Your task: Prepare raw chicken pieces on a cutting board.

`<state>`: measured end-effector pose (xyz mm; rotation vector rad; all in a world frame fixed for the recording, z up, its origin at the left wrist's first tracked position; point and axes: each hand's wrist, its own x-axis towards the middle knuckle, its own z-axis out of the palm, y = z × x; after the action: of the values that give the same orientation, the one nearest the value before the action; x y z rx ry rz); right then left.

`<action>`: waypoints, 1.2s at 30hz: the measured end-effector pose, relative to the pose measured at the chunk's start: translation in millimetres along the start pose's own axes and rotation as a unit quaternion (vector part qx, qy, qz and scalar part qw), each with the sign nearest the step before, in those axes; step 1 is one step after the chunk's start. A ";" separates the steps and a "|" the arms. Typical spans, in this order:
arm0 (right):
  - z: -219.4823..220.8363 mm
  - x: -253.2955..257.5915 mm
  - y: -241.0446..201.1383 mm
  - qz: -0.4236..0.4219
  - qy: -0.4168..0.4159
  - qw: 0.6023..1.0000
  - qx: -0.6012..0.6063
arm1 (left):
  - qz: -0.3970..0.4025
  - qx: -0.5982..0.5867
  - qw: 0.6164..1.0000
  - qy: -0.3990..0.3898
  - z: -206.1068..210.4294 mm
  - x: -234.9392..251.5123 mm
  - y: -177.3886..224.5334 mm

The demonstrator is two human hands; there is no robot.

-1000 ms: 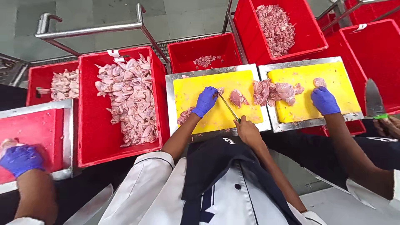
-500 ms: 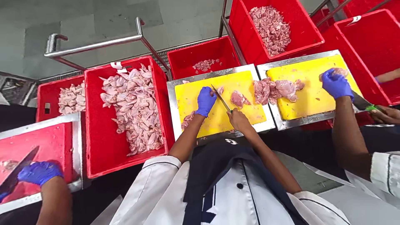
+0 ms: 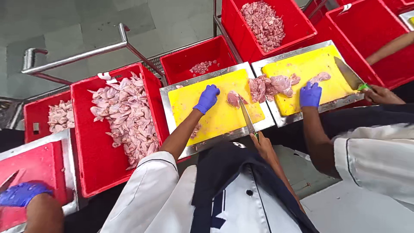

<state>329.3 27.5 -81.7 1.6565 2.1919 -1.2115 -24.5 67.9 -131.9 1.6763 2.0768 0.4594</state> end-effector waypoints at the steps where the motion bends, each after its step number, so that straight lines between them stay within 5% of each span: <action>1: -2.3 -0.7 3.0 0.001 0.006 1.000 0.003 | -0.015 -0.010 1.000 0.020 -10.2 7.3 -6.8; 6: -8.8 0.7 15.3 -0.006 0.028 1.000 0.011 | -0.071 -0.155 0.963 0.210 -51.2 40.8 -30.4; 9: -12.6 5.7 15.2 -0.003 0.025 1.000 0.012 | -0.073 -0.182 0.942 0.271 -41.3 32.3 -15.8; 16: -22.3 22.0 14.2 -0.012 0.010 1.000 -0.012 | 0.107 -0.085 0.991 0.011 41.5 -20.8 52.0; 29: -89.8 41.8 -41.8 0.007 -0.136 0.966 -0.221 | 0.126 -0.113 0.984 0.057 52.5 -26.3 54.9; 36: -42.0 81.3 -74.9 0.020 -0.098 0.984 -0.149 | 0.114 -0.133 0.981 0.081 56.1 -22.7 48.1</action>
<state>248.1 110.7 -59.7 1.3932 2.0875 -0.9349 48.9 55.3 -152.5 1.7667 1.8371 0.9326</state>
